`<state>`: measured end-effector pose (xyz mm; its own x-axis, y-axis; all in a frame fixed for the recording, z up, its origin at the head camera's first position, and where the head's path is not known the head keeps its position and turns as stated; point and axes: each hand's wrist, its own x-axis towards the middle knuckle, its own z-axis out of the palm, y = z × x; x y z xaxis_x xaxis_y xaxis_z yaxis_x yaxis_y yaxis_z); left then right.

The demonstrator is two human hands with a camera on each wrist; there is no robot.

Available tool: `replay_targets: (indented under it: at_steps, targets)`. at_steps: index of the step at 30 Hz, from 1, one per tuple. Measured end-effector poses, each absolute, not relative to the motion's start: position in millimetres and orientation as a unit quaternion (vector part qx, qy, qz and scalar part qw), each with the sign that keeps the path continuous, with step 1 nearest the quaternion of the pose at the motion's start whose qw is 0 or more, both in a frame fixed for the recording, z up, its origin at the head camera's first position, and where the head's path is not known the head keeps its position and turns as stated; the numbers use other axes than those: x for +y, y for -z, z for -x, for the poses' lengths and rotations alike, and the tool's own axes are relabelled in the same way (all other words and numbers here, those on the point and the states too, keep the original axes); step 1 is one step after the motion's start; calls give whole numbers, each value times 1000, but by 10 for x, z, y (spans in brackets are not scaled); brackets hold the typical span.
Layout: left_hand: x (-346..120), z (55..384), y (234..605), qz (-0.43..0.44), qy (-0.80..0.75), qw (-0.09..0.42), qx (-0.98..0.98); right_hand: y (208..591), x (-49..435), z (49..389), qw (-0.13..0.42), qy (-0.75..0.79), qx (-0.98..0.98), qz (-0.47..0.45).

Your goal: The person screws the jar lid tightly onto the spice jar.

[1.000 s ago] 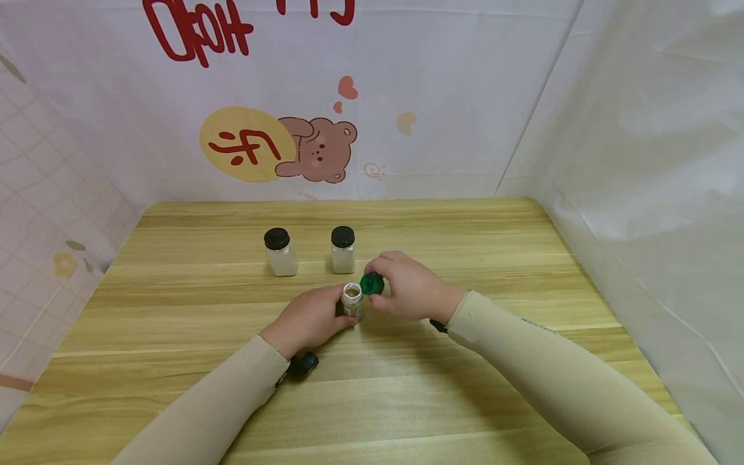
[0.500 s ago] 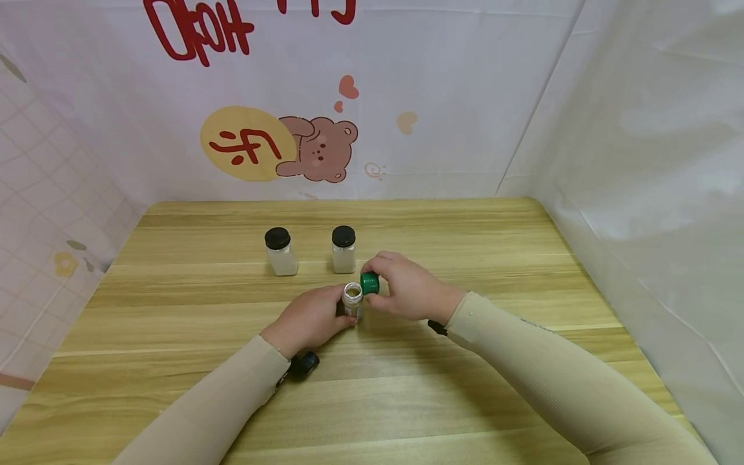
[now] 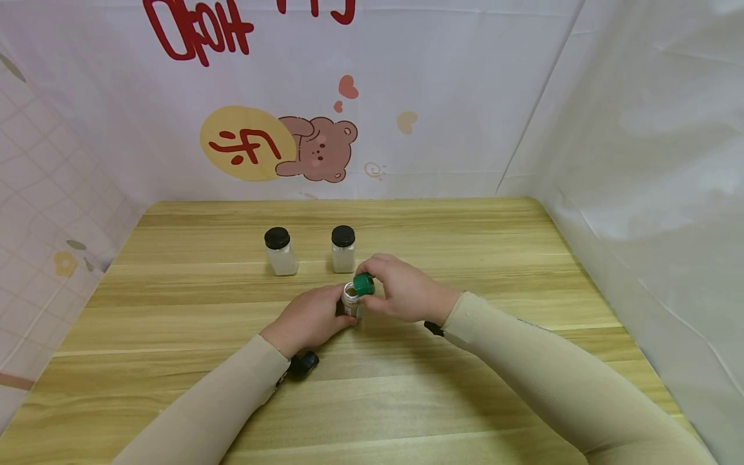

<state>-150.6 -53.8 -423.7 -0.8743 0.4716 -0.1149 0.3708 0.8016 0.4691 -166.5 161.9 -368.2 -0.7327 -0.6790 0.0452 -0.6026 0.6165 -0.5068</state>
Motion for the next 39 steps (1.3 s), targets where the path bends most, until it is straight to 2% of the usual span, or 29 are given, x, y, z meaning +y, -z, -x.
replay_targets:
  at_steps: [18,28,39]
  targets:
    - [-551,1506,4234,-225,-231,111,940,3704,1513,1671,83,245,891,373]
    - [-550,1503,4243,-227,-228,106,941,3755,1480,1687,60,238,888,388]
    - [-534,1501,4237,-218,-224,108,944,3776,1455,1686,65,235,890,385]
